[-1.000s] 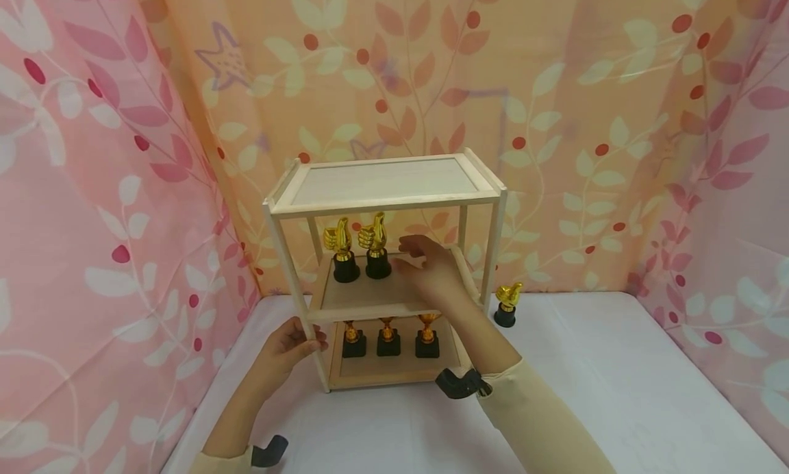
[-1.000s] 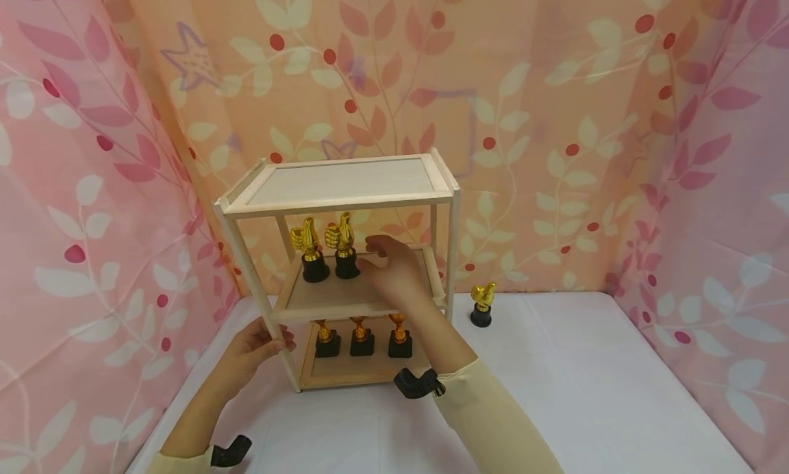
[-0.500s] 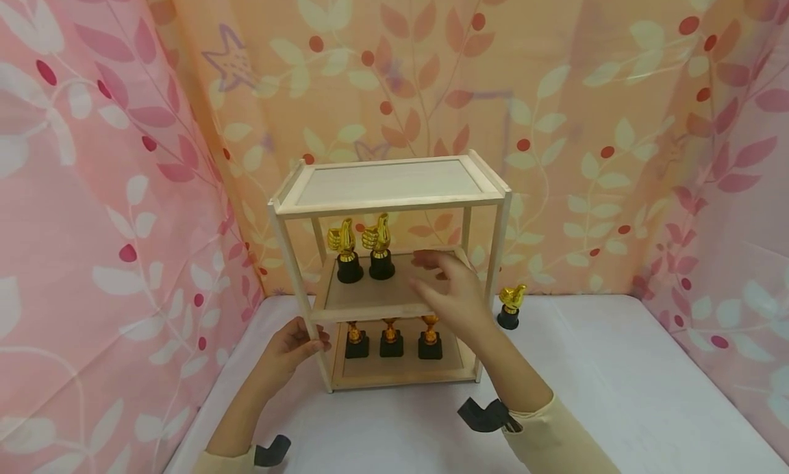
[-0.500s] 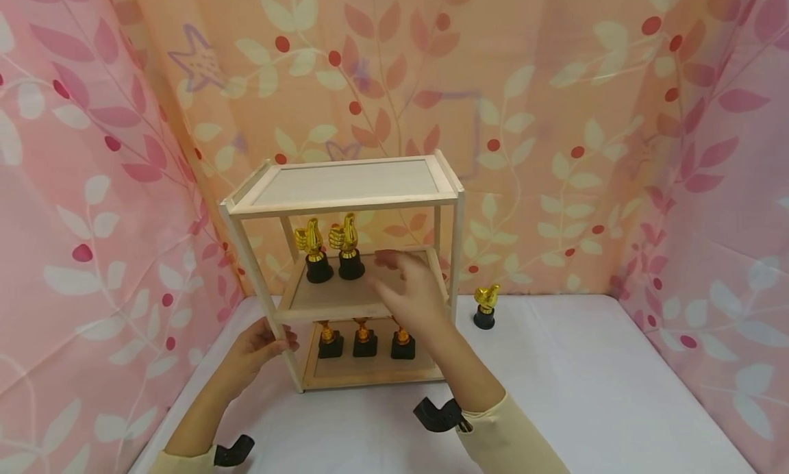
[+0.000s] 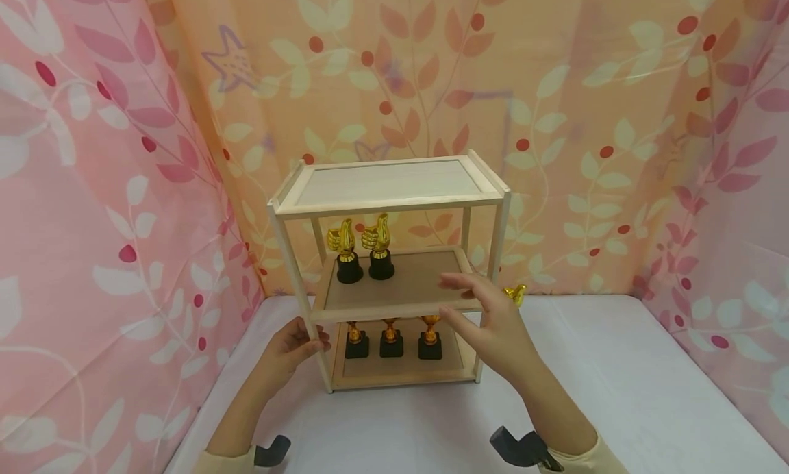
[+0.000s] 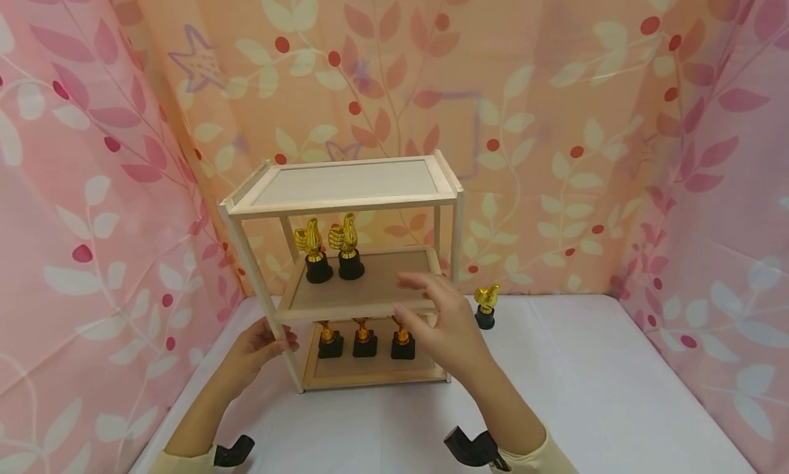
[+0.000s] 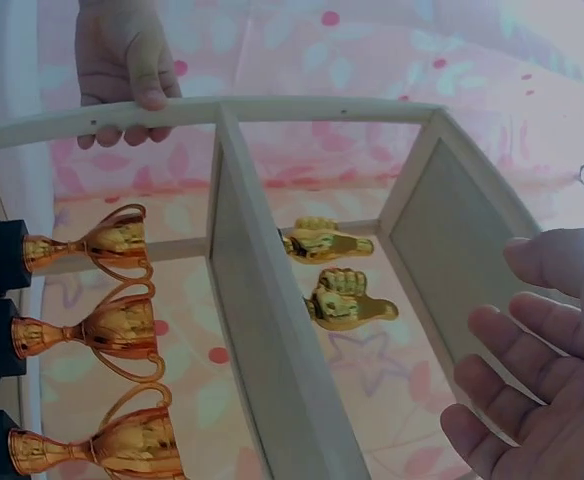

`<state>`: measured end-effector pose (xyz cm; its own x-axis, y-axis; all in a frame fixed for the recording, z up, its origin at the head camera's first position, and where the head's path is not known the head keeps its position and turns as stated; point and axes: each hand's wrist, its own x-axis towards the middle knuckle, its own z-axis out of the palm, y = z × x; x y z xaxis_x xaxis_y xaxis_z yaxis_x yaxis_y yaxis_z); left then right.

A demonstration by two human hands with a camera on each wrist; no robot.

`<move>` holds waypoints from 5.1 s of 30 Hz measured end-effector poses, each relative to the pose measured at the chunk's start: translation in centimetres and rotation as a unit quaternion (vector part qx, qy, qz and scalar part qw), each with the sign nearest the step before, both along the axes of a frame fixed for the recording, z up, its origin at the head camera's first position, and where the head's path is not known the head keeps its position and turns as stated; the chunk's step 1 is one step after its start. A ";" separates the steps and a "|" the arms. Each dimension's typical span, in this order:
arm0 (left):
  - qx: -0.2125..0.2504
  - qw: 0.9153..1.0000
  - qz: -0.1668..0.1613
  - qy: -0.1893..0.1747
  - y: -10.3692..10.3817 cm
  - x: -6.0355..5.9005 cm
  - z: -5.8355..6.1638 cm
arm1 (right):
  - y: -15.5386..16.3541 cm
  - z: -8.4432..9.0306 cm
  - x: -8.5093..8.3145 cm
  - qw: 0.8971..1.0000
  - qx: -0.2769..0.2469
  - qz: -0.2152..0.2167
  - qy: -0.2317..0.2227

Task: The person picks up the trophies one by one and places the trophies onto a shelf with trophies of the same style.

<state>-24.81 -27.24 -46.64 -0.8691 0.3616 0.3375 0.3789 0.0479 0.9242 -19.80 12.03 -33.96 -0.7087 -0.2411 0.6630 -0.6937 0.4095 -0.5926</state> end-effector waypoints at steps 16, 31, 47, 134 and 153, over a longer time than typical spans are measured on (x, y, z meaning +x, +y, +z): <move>0.005 1.000 0.002 -0.002 0.1 0.1 0.1 | 4.5 0.0 1.1 0.996 -0.003 -0.019 0.081; 0.003 1.000 0.006 -0.004 0.1 0.1 -0.1 | 9.7 -0.5 -1.3 0.991 -0.056 -0.107 0.054; -0.014 1.000 0.018 -0.005 0.0 0.0 -0.2 | 14.1 -6.8 -8.1 0.968 -0.095 -0.219 -0.078; -0.018 1.000 0.022 -0.002 -0.1 0.0 -0.1 | 15.8 -11.0 -11.6 0.935 -0.059 -0.246 -0.247; -0.004 1.000 0.005 0.003 -0.2 -0.2 -0.4 | 14.4 -3.5 -6.4 0.949 -0.082 -0.247 -0.176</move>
<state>-25.00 -27.45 -47.04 -0.8707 0.3549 0.3404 0.3844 0.0597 0.9212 -26.18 26.40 -37.49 -0.8933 0.2647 0.3633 -0.1871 0.5159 -0.8359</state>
